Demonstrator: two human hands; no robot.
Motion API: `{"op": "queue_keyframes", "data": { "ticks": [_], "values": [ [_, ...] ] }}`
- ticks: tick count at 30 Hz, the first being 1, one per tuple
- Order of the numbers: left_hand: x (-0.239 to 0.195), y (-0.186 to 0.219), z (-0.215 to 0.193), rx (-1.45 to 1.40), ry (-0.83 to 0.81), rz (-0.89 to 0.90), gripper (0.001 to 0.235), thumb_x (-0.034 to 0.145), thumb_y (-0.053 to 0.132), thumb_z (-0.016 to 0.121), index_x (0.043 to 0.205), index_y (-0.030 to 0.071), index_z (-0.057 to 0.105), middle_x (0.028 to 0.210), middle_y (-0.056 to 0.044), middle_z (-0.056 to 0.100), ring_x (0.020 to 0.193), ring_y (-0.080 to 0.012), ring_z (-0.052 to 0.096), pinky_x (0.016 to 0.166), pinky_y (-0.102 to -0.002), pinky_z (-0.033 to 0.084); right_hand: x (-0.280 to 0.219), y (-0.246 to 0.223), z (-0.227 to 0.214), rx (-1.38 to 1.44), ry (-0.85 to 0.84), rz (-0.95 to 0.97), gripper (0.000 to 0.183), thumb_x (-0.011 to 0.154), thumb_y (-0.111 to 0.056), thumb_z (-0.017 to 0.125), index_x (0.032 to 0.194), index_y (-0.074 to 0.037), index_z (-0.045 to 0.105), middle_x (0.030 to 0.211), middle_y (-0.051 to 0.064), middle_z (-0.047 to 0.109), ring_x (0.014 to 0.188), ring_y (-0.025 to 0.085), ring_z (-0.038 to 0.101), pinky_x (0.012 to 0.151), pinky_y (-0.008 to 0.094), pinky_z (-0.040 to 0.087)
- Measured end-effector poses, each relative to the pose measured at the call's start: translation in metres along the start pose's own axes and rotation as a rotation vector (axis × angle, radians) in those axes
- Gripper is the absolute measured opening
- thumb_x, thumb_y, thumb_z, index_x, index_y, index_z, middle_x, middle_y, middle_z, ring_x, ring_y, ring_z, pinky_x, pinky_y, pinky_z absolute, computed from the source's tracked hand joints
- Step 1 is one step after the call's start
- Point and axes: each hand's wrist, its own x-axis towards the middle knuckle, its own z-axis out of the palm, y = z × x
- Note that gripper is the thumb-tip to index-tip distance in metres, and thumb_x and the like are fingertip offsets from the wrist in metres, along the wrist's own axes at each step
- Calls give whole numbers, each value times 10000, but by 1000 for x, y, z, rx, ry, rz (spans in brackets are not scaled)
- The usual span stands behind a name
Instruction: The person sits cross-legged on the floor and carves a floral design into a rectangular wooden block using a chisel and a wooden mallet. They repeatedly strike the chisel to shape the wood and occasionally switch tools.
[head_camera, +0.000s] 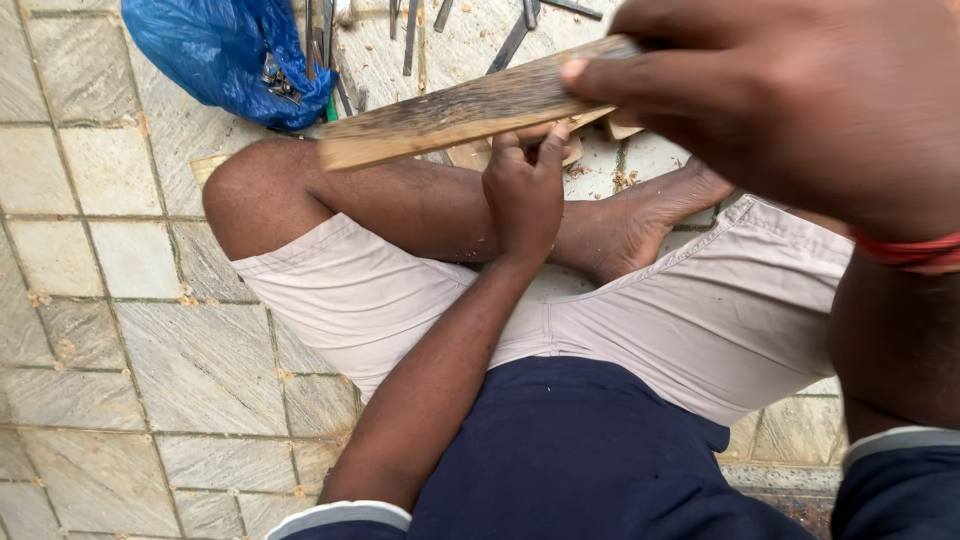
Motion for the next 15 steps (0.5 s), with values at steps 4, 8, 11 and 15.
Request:
{"op": "queue_keyframes", "data": {
  "ticks": [4, 8, 11, 15],
  "values": [
    [6, 4, -13, -159, -221, 12, 229, 1001, 189, 720, 1101, 14, 610, 963, -104, 761, 861, -176, 782, 700, -258, 666, -37, 25, 26, 477, 91, 156, 321, 952, -85, 706, 1262, -3, 728, 1089, 162, 742, 885, 206, 706, 716, 342, 580],
    [50, 7, -18, 73, -162, -71, 269, 964, 171, 709, 1170, 42, 594, 920, -90, 771, 786, -157, 782, 622, -237, 662, -79, 26, 59, 781, 303, 481, 300, 992, -104, 675, 1271, 1, 714, 1111, 157, 729, 924, 207, 697, 759, 339, 572],
    [76, 6, -18, 154, -264, -16, 308, 964, 140, 680, 1240, 59, 571, 923, -67, 783, 808, -131, 794, 651, -220, 669, -107, 22, 79, 834, 426, 656, 288, 1022, -118, 652, 1278, 5, 703, 1127, 154, 720, 953, 208, 690, 791, 337, 566],
    [89, 7, -10, 315, -497, 144, 261, 992, 130, 672, 1226, 65, 575, 939, -61, 782, 843, -123, 797, 672, -228, 669, -129, 25, 94, 760, 439, 820, 276, 1062, -136, 621, 1287, 10, 688, 1149, 149, 708, 992, 209, 680, 833, 334, 557]
  ]
}}
